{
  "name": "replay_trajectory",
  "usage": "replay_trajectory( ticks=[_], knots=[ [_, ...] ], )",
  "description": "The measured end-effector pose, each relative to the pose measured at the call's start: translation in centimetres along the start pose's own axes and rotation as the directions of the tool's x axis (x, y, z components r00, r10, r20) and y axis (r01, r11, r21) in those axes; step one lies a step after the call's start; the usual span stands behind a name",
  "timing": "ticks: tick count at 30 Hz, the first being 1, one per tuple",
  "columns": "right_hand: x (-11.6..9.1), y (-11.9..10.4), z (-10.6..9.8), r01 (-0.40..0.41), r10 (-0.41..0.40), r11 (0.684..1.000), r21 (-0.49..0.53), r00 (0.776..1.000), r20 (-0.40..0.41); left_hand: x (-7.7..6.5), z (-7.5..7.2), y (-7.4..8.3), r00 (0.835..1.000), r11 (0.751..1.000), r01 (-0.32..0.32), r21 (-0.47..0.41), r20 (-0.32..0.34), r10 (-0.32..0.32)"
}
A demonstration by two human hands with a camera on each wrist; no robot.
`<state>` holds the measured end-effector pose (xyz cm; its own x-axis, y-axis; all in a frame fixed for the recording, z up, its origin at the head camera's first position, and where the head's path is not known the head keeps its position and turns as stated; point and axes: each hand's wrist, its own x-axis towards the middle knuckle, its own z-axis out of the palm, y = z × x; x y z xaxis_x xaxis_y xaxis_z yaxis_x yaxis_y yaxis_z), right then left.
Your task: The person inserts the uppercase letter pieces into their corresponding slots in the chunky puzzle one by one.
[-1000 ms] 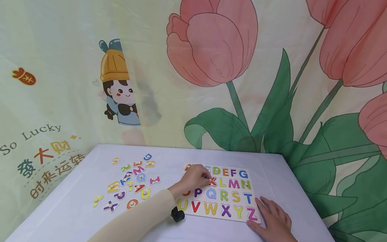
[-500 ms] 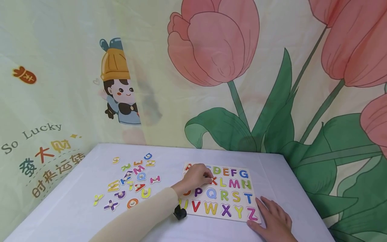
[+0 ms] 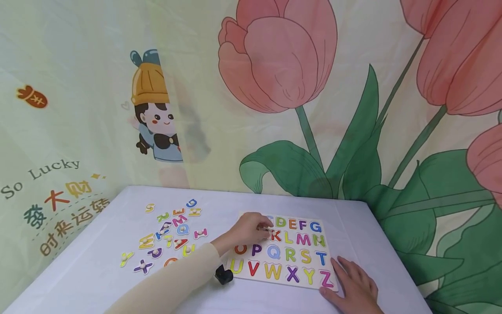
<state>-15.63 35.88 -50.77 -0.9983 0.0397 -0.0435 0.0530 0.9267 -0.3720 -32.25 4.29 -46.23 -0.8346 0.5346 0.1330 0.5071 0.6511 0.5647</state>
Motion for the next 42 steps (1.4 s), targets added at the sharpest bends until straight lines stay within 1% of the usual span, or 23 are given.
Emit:
replay_trajectory(
  ticks=[2,5,7,9,11,13,16,18,20,23,25,27,34,42],
  knots=[
    [0.0,0.0,0.1,0.003,-0.003,1.0,-0.002,1.0,0.002,-0.7,-1.1,-0.4,1.0,1.0,0.018,-0.004,0.012,-0.018],
    [0.0,-0.1,0.0,0.001,-0.001,1.0,0.01,1.0,0.006,-1.9,-3.3,-1.7,1.0,0.999,0.03,-0.012,0.003,-0.03],
    [0.0,-0.1,0.0,0.002,-0.002,1.0,0.02,1.0,0.003,-2.9,-4.8,-3.0,1.0,1.0,0.02,-0.011,-0.014,-0.02],
    [0.0,0.0,0.1,0.003,-0.003,0.999,0.037,1.0,-0.006,-4.0,-6.3,-4.4,0.999,1.0,0.013,0.007,-0.049,-0.013],
    [-0.1,0.1,0.1,0.014,-0.013,0.999,0.046,1.0,-0.016,-5.3,-7.6,-5.8,0.996,0.999,0.032,0.013,-0.087,-0.031],
    [-0.1,0.1,0.0,0.026,-0.025,0.998,0.05,0.999,-0.028,-6.8,-8.7,-7.0,0.988,0.996,0.084,0.016,-0.134,-0.081],
    [-0.1,-0.1,-0.3,0.033,-0.032,0.999,0.043,0.999,-0.029,-8.9,-9.7,-8.6,0.964,0.983,0.182,0.015,-0.202,-0.175],
    [-0.2,-0.2,-0.4,0.032,-0.031,0.999,0.036,0.999,-0.031,-10.0,-9.9,-9.6,0.948,0.973,0.231,0.016,-0.23,-0.222],
    [-0.2,-0.2,-0.4,0.03,-0.029,0.999,0.032,0.999,-0.031,-11.0,-9.9,-10.3,0.936,0.965,0.263,0.01,-0.244,-0.253],
    [-0.1,-0.1,-0.3,0.027,-0.026,0.999,0.034,0.999,-0.026,-12.1,-9.8,-10.8,0.929,0.959,0.283,0.0,-0.247,-0.275],
    [-0.1,0.0,-0.2,0.021,-0.021,0.999,0.037,1.0,-0.019,-12.5,-9.7,-10.9,0.926,0.956,0.292,0.004,-0.25,-0.282],
    [-0.1,0.0,0.0,0.014,-0.013,0.999,0.034,1.0,-0.016,-12.6,-9.5,-11.1,0.923,0.953,0.301,0.017,-0.255,-0.287],
    [-0.2,0.0,0.0,0.007,-0.007,0.998,0.057,1.0,-0.011,-12.1,-8.8,-11.4,0.912,0.941,0.336,0.046,-0.267,-0.313],
    [-0.3,-0.3,-0.2,0.026,-0.024,0.998,0.051,0.999,-0.037,-11.7,-8.6,-11.4,0.91,0.936,0.348,0.061,-0.264,-0.321]
  ],
)
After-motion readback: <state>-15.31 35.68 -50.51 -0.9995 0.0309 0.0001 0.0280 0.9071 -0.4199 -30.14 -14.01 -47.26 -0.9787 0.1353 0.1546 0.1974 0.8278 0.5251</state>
